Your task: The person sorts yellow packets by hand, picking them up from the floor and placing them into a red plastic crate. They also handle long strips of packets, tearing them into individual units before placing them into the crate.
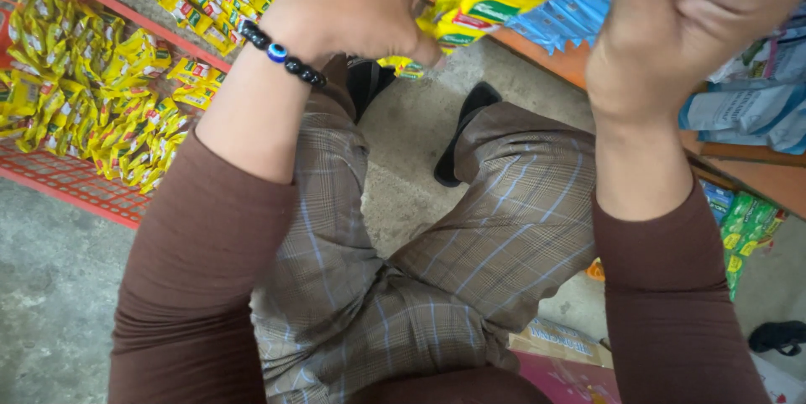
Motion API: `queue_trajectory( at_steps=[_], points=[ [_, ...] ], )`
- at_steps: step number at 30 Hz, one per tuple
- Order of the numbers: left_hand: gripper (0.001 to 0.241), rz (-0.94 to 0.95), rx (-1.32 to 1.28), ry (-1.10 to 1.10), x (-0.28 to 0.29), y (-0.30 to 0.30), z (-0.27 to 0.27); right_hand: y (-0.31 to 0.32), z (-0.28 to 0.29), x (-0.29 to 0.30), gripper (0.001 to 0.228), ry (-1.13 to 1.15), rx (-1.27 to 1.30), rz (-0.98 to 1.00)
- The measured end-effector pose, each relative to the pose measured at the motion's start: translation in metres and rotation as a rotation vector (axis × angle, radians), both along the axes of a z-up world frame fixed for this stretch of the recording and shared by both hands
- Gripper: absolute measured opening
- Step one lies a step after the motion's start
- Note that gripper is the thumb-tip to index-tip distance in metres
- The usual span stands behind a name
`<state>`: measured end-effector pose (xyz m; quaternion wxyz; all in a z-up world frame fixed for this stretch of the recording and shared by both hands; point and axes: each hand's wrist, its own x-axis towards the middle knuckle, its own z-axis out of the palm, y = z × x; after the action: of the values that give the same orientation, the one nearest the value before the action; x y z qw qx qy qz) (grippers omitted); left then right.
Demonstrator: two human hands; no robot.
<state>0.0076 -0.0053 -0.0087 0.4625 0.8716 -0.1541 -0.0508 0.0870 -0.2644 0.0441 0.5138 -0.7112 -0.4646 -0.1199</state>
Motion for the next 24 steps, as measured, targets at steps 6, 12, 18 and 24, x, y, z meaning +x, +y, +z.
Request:
queue_trajectory(
  at_steps=[6, 12, 18, 24],
  points=[
    [0.068, -0.097, 0.08, 0.24, 0.002, -0.011, 0.011, -0.02, -0.02, 0.005, 0.031, 0.286, 0.456, -0.108],
    [0.052, -0.152, -0.012, 0.329, 0.002, -0.008, 0.005, -0.048, -0.053, 0.045, 0.036, 0.293, 0.592, -0.024],
    [0.041, -0.003, -0.182, 0.068, 0.001, -0.002, 0.014, -0.108, -0.082, 0.098, 0.035, 0.305, 0.569, -0.027],
    [0.032, 0.085, -0.191, -0.07, -0.003, 0.017, 0.02, -0.137, -0.1, 0.122, 0.033, 0.307, 0.541, -0.036]
  ],
)
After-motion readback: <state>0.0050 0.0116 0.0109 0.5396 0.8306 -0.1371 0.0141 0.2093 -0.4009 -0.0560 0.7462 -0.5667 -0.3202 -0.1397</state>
